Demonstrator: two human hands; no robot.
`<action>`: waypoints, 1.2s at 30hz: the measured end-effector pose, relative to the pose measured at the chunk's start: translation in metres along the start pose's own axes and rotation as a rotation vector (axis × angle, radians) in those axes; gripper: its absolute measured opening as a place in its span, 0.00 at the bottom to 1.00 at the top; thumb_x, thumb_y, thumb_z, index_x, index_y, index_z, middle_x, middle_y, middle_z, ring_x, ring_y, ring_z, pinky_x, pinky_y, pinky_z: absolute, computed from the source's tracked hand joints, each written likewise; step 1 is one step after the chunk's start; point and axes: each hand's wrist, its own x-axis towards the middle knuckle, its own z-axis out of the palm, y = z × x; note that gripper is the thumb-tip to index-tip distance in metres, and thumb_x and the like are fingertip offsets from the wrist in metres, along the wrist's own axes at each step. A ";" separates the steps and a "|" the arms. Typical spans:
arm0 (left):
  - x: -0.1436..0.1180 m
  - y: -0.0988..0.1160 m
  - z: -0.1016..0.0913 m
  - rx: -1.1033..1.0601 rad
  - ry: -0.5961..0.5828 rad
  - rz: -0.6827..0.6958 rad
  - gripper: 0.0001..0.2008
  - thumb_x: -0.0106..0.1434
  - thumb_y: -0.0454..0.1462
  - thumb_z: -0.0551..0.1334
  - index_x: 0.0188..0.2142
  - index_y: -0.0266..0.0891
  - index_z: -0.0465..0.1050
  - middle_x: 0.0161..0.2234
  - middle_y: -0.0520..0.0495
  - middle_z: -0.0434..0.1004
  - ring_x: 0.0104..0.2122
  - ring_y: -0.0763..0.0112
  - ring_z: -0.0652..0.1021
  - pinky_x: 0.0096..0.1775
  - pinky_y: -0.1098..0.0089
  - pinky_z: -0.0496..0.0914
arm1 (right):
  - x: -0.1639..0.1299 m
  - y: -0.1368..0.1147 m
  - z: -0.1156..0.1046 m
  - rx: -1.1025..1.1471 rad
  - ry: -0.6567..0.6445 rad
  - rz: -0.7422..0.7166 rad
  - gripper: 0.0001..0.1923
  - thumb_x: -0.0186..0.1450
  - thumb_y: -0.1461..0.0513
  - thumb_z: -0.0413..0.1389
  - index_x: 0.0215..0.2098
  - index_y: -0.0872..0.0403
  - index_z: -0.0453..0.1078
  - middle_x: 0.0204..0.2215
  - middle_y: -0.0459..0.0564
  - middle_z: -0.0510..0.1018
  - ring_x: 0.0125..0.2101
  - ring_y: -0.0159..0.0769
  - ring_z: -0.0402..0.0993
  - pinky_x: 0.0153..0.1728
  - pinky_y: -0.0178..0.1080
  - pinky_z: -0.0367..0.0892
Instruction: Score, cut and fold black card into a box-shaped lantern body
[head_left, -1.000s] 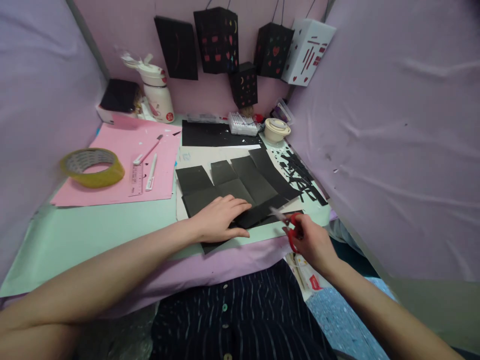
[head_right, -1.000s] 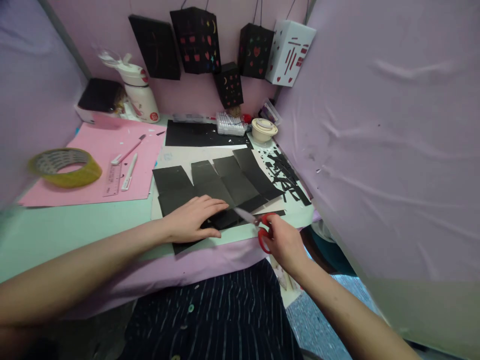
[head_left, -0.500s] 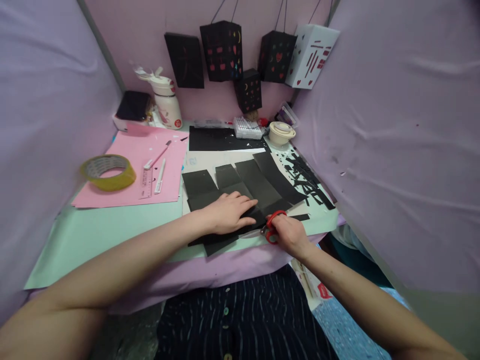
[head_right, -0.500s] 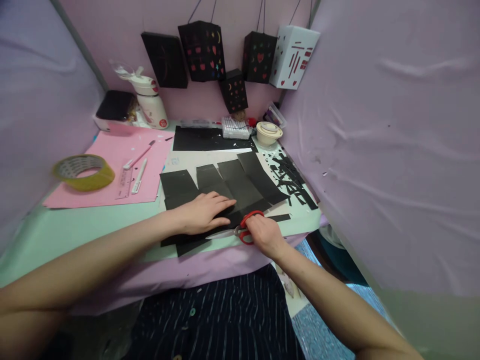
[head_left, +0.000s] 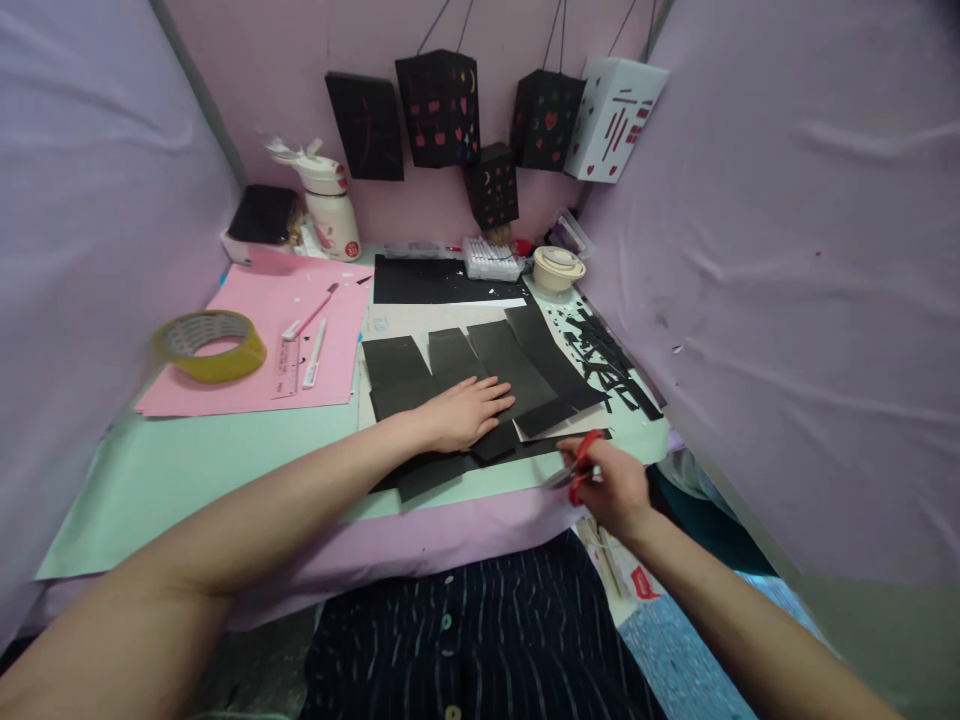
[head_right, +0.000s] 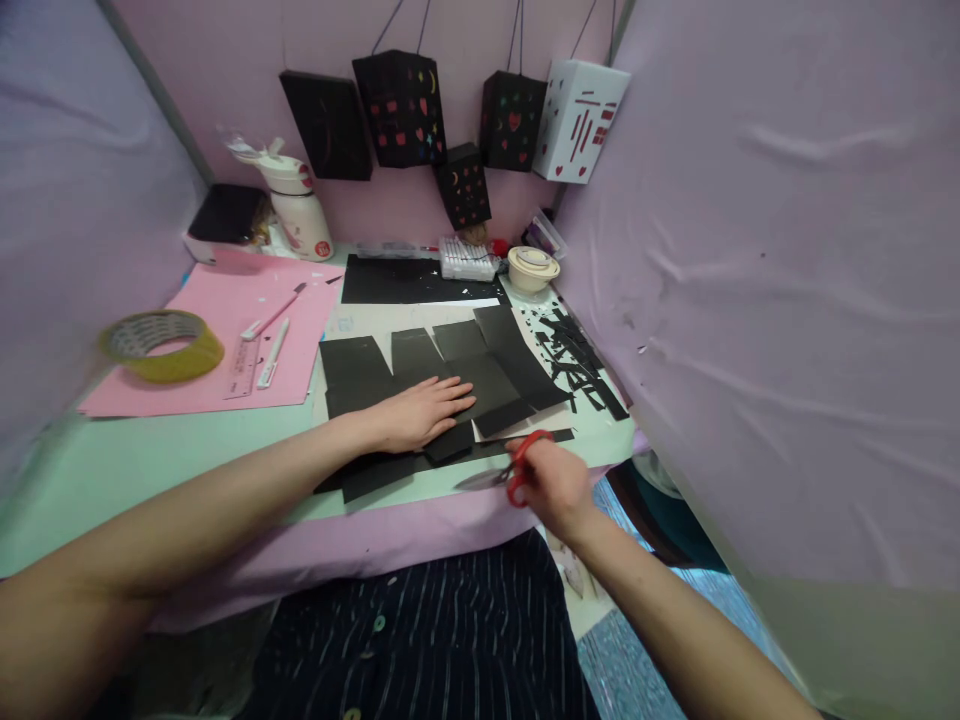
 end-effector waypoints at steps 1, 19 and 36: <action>0.000 -0.001 0.000 -0.003 0.002 0.010 0.24 0.72 0.39 0.46 0.66 0.39 0.54 0.68 0.44 0.48 0.67 0.60 0.51 0.63 0.55 0.48 | 0.005 0.006 -0.012 -0.037 0.101 0.061 0.14 0.59 0.65 0.54 0.42 0.50 0.72 0.36 0.51 0.80 0.32 0.41 0.75 0.37 0.41 0.69; -0.003 -0.014 -0.011 0.087 0.070 0.213 0.21 0.68 0.31 0.53 0.58 0.46 0.68 0.62 0.46 0.65 0.62 0.59 0.64 0.58 0.59 0.59 | 0.127 0.133 -0.077 -0.274 0.516 0.472 0.16 0.63 0.52 0.53 0.43 0.54 0.66 0.33 0.60 0.77 0.30 0.45 0.72 0.31 0.44 0.64; -0.016 -0.015 -0.013 0.039 0.020 0.119 0.26 0.66 0.27 0.53 0.60 0.51 0.66 0.66 0.47 0.57 0.65 0.60 0.58 0.60 0.58 0.58 | 0.005 -0.013 -0.052 0.587 -0.458 0.495 0.21 0.57 0.46 0.61 0.34 0.53 0.64 0.29 0.48 0.73 0.25 0.32 0.66 0.26 0.35 0.61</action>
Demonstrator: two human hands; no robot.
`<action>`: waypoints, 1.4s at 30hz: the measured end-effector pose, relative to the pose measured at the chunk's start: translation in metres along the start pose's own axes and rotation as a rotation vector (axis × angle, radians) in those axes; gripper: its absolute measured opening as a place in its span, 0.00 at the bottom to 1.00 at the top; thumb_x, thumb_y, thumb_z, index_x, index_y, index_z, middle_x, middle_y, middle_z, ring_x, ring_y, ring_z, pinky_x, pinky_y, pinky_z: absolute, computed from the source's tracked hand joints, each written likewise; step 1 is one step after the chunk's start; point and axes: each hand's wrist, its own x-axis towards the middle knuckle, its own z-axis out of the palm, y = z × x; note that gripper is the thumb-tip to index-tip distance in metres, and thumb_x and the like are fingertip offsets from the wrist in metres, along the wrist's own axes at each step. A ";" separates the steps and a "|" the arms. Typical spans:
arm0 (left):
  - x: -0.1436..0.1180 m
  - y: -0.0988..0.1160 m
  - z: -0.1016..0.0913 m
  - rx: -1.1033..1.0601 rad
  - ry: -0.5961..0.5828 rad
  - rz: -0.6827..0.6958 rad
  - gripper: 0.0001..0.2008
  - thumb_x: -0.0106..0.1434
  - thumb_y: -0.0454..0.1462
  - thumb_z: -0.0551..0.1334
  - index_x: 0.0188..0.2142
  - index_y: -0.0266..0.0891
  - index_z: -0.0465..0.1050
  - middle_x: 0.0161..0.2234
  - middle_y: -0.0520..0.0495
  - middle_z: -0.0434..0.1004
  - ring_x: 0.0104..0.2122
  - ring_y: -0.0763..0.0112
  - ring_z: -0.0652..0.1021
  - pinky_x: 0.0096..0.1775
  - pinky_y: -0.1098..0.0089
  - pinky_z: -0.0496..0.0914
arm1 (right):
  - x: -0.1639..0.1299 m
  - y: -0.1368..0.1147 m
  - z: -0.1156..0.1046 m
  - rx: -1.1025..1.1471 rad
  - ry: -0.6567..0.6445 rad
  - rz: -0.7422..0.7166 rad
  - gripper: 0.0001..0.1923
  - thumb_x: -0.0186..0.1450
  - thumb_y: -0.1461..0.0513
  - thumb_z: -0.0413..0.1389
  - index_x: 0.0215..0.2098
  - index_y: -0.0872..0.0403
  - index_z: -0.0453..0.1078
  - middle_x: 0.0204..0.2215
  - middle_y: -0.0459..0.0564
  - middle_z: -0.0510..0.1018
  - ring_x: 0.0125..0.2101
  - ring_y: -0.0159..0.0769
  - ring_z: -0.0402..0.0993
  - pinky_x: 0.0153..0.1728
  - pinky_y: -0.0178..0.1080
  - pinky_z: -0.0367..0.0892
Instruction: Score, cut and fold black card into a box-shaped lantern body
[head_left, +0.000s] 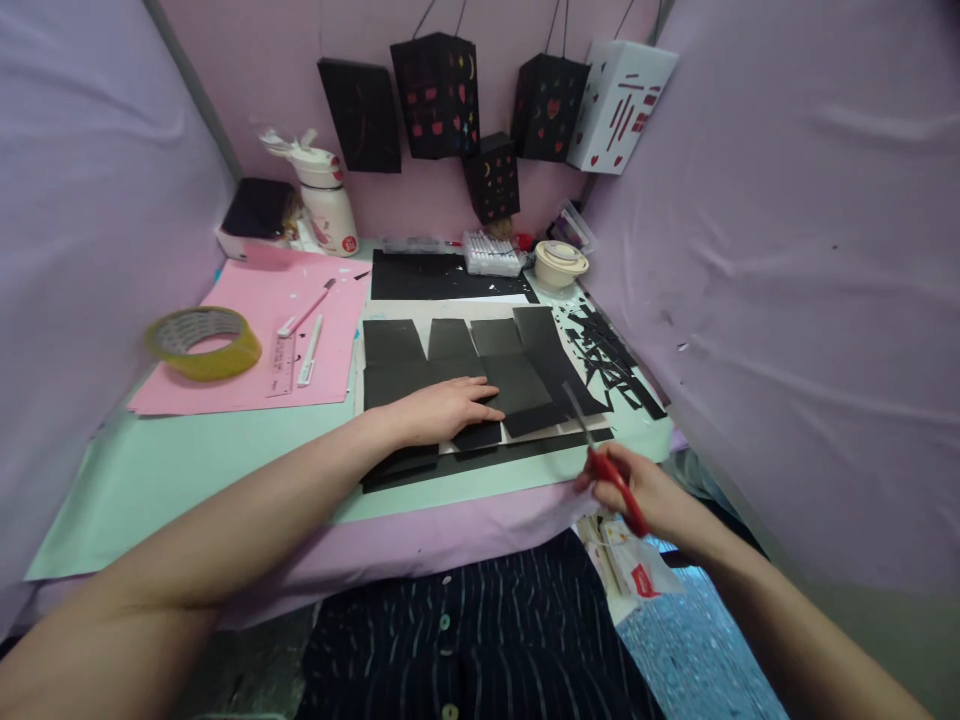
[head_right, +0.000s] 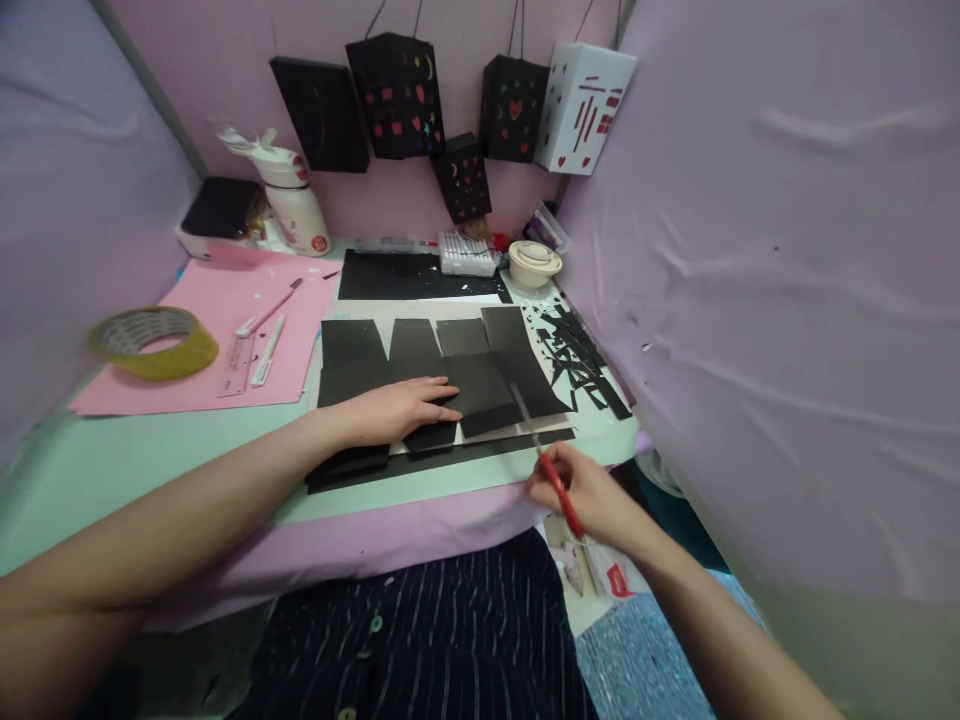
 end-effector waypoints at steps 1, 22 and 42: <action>-0.001 0.000 -0.001 -0.018 -0.009 0.005 0.27 0.65 0.26 0.53 0.59 0.51 0.66 0.66 0.48 0.56 0.66 0.59 0.56 0.61 0.57 0.57 | -0.010 0.001 0.009 0.045 -0.108 0.040 0.22 0.57 0.45 0.61 0.34 0.53 0.64 0.27 0.46 0.71 0.24 0.30 0.63 0.24 0.34 0.59; -0.001 -0.003 0.001 -0.149 -0.037 0.041 0.23 0.69 0.29 0.50 0.58 0.50 0.68 0.67 0.47 0.53 0.67 0.62 0.51 0.64 0.54 0.47 | 0.001 0.003 0.033 0.287 -0.249 0.278 0.27 0.62 0.41 0.53 0.33 0.57 0.69 0.24 0.47 0.73 0.19 0.26 0.64 0.19 0.30 0.57; -0.001 -0.002 -0.001 -0.168 -0.056 0.019 0.22 0.69 0.29 0.50 0.58 0.51 0.68 0.68 0.48 0.52 0.67 0.62 0.51 0.65 0.54 0.47 | 0.021 0.000 0.029 0.268 -0.267 0.273 0.29 0.62 0.40 0.53 0.34 0.58 0.71 0.23 0.48 0.73 0.17 0.25 0.65 0.17 0.29 0.57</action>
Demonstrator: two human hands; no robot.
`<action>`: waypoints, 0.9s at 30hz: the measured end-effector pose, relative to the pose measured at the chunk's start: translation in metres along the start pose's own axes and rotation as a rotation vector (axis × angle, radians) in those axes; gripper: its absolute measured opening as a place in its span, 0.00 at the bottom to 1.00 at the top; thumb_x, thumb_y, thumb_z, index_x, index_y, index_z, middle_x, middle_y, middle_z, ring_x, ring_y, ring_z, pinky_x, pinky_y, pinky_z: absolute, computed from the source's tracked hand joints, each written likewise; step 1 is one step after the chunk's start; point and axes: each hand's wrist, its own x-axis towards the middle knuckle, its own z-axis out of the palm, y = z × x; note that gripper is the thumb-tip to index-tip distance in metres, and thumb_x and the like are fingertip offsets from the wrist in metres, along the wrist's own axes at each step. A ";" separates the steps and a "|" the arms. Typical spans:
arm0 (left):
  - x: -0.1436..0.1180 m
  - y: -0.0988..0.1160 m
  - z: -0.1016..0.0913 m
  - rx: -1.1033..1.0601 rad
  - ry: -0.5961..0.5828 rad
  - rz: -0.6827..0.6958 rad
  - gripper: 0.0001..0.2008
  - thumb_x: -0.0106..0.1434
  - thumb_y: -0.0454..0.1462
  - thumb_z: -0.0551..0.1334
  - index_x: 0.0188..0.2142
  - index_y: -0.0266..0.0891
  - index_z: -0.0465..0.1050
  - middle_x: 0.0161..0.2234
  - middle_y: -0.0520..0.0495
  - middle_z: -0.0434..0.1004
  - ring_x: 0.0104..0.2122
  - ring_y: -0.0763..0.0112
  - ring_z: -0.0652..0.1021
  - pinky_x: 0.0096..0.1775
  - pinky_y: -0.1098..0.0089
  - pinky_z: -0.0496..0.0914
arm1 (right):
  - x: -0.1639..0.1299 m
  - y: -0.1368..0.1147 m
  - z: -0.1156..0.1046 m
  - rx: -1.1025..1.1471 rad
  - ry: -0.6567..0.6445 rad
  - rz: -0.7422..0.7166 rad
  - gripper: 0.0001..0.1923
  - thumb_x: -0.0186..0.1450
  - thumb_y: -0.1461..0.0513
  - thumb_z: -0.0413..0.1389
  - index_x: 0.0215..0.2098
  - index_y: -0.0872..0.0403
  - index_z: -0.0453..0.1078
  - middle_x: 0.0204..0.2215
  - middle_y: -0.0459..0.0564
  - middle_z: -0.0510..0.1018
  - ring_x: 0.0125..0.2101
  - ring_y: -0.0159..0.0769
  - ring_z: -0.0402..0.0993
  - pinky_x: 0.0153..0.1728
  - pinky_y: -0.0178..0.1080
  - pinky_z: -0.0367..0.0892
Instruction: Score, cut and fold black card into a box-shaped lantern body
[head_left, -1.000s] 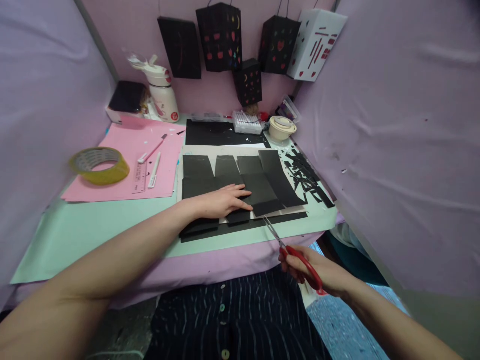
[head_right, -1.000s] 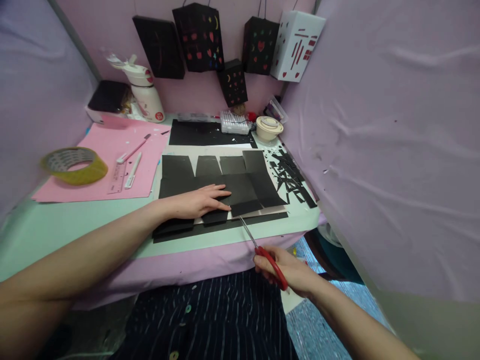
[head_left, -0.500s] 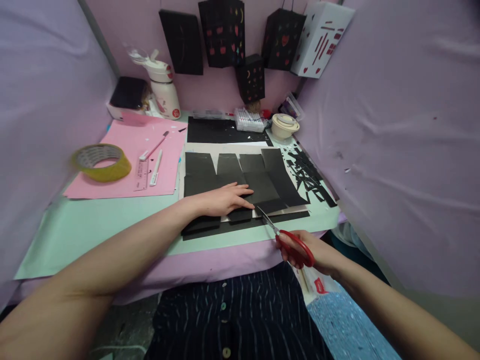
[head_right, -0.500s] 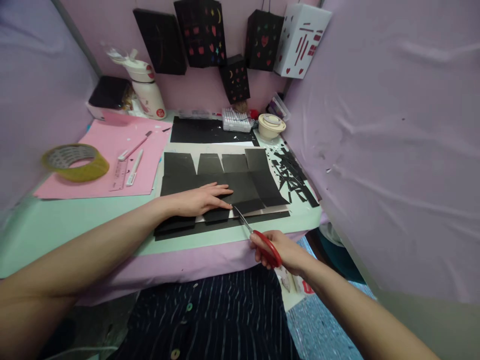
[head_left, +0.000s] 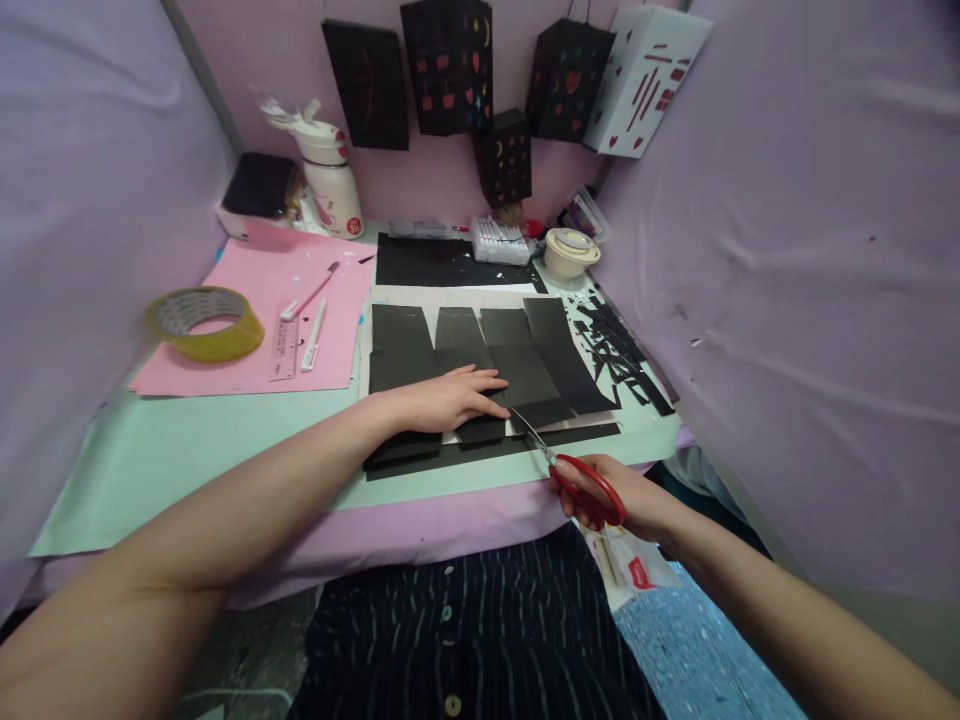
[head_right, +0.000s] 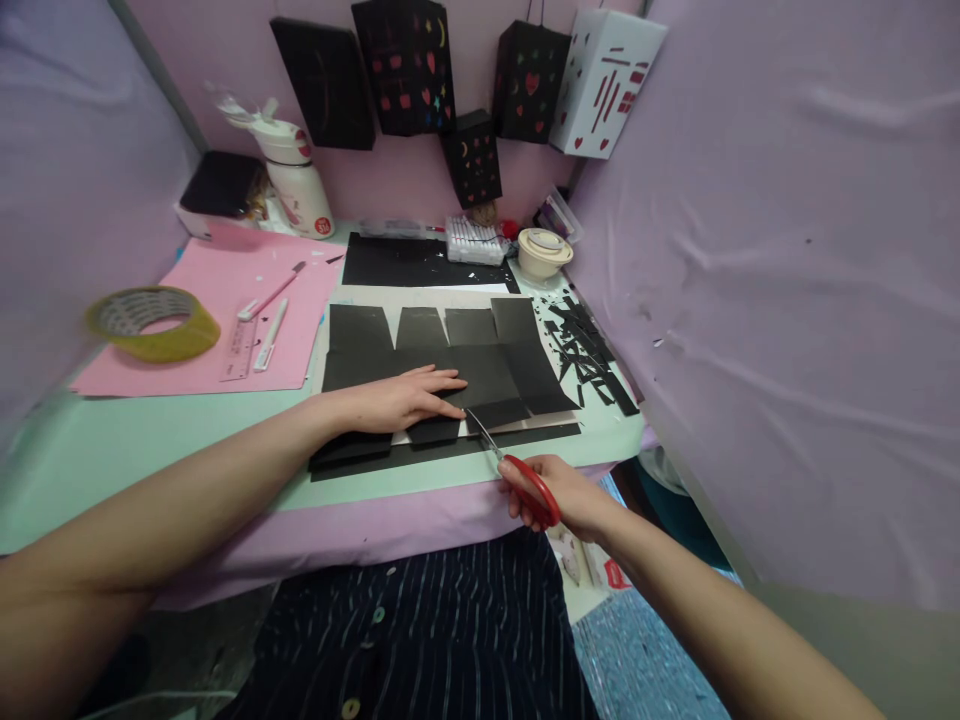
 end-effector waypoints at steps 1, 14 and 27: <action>0.000 0.000 0.000 -0.002 -0.002 -0.003 0.22 0.69 0.29 0.50 0.58 0.51 0.68 0.68 0.49 0.52 0.67 0.62 0.51 0.65 0.54 0.46 | 0.000 0.000 0.000 -0.001 -0.002 -0.001 0.29 0.62 0.40 0.53 0.34 0.58 0.70 0.23 0.48 0.73 0.17 0.25 0.65 0.17 0.29 0.57; 0.001 -0.004 0.003 -0.030 0.021 0.011 0.21 0.70 0.31 0.50 0.57 0.51 0.68 0.68 0.51 0.52 0.67 0.66 0.51 0.65 0.56 0.46 | 0.000 -0.001 0.001 0.017 -0.001 0.006 0.29 0.61 0.39 0.53 0.34 0.58 0.71 0.22 0.48 0.73 0.16 0.25 0.65 0.16 0.29 0.58; 0.003 -0.007 0.006 -0.125 0.046 0.002 0.20 0.68 0.30 0.52 0.58 0.45 0.66 0.66 0.47 0.56 0.67 0.67 0.53 0.65 0.55 0.46 | 0.001 -0.001 0.003 0.059 0.009 0.002 0.28 0.61 0.40 0.54 0.32 0.58 0.70 0.21 0.47 0.73 0.16 0.25 0.65 0.15 0.29 0.59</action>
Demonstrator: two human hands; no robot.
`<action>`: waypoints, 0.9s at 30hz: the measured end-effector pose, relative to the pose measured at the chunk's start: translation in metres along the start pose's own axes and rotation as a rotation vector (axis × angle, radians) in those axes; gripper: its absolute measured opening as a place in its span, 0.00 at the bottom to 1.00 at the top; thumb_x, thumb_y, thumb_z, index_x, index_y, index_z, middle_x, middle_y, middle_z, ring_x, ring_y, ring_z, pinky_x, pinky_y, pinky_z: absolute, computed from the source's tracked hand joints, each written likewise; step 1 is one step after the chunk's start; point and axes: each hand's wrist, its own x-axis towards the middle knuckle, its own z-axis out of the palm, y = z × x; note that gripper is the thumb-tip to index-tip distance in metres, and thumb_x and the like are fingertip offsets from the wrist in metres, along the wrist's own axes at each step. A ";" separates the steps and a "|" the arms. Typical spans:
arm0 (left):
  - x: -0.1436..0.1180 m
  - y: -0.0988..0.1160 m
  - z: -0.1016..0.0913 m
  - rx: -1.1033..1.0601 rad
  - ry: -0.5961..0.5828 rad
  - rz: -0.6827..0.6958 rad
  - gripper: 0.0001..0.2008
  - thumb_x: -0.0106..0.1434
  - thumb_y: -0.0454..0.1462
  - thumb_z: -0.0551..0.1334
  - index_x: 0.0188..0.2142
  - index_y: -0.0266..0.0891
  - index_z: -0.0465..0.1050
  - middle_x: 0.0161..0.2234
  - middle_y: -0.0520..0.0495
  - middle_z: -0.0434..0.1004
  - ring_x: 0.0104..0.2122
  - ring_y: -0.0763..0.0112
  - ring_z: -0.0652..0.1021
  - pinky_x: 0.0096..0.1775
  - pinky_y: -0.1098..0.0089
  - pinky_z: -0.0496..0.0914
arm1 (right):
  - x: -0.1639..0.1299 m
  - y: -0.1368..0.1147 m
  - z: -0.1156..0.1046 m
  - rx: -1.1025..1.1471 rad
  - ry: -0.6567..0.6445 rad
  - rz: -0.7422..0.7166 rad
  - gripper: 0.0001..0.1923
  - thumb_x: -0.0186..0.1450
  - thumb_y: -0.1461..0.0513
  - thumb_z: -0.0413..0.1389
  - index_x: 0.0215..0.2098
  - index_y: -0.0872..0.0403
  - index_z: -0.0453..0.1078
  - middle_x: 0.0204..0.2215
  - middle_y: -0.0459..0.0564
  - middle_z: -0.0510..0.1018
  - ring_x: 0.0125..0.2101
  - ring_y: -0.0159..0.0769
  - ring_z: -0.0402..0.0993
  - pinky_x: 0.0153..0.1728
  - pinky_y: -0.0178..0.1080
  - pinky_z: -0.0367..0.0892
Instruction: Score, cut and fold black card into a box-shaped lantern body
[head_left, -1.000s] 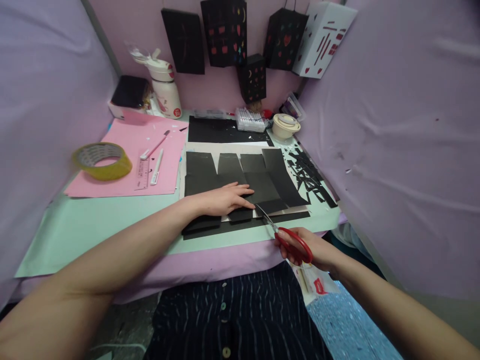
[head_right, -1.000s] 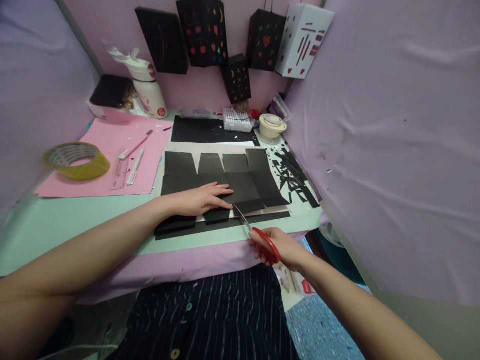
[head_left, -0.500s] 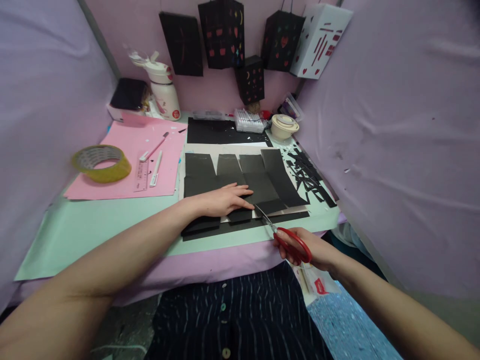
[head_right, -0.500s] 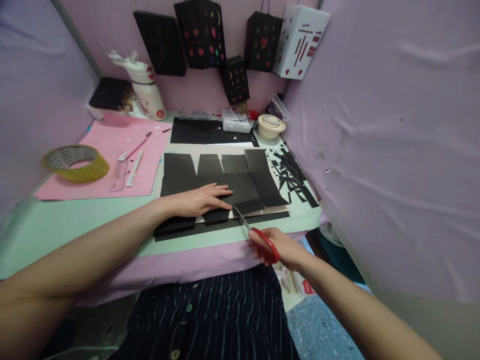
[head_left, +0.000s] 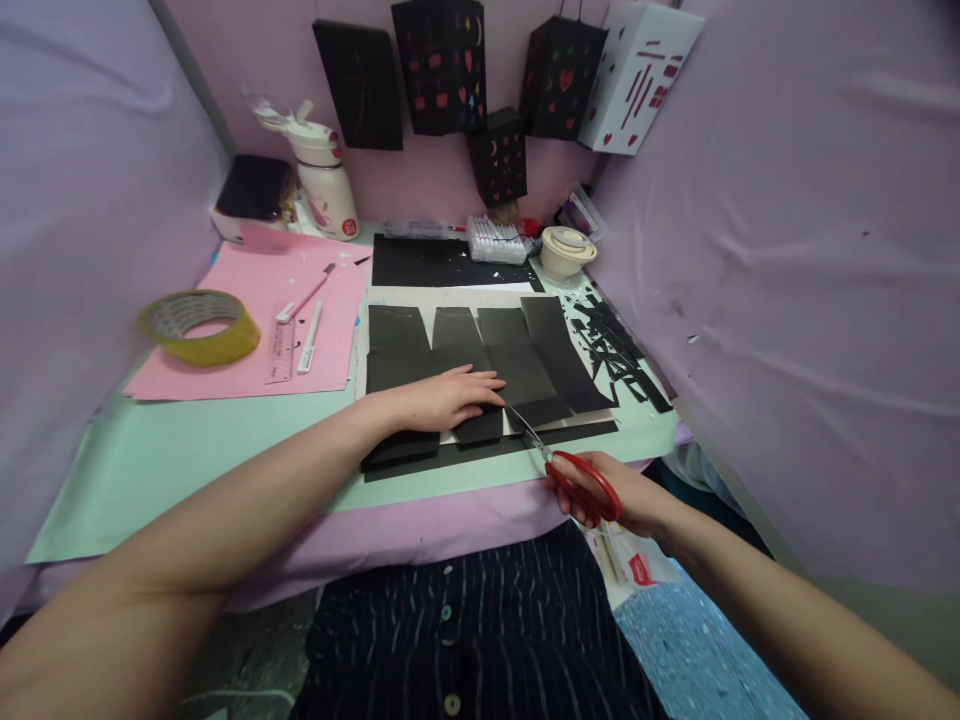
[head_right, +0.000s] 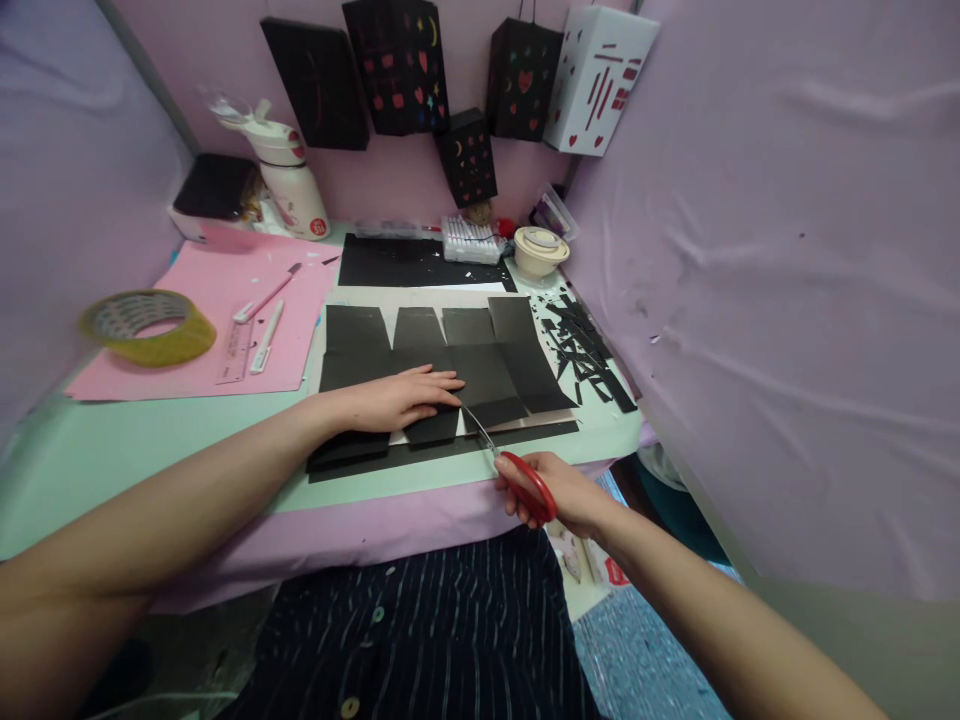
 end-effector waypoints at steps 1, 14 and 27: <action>0.000 0.000 0.000 -0.009 0.003 -0.002 0.20 0.68 0.30 0.52 0.58 0.44 0.65 0.66 0.47 0.56 0.67 0.67 0.54 0.65 0.55 0.46 | 0.000 0.000 0.000 0.001 -0.001 -0.003 0.28 0.61 0.40 0.54 0.32 0.58 0.70 0.21 0.47 0.73 0.16 0.25 0.65 0.15 0.29 0.59; -0.001 0.001 -0.001 -0.019 0.018 -0.012 0.22 0.69 0.31 0.52 0.61 0.44 0.58 0.66 0.47 0.56 0.67 0.69 0.54 0.65 0.59 0.45 | 0.000 0.002 0.001 0.012 -0.008 0.004 0.29 0.61 0.39 0.53 0.31 0.57 0.69 0.17 0.44 0.71 0.14 0.24 0.61 0.14 0.29 0.55; -0.001 0.003 -0.002 -0.012 0.006 -0.030 0.22 0.69 0.31 0.53 0.62 0.42 0.57 0.66 0.46 0.57 0.67 0.69 0.54 0.65 0.60 0.45 | 0.001 0.002 0.002 -0.029 0.011 0.007 0.29 0.60 0.38 0.52 0.30 0.56 0.68 0.14 0.41 0.67 0.12 0.24 0.57 0.13 0.29 0.51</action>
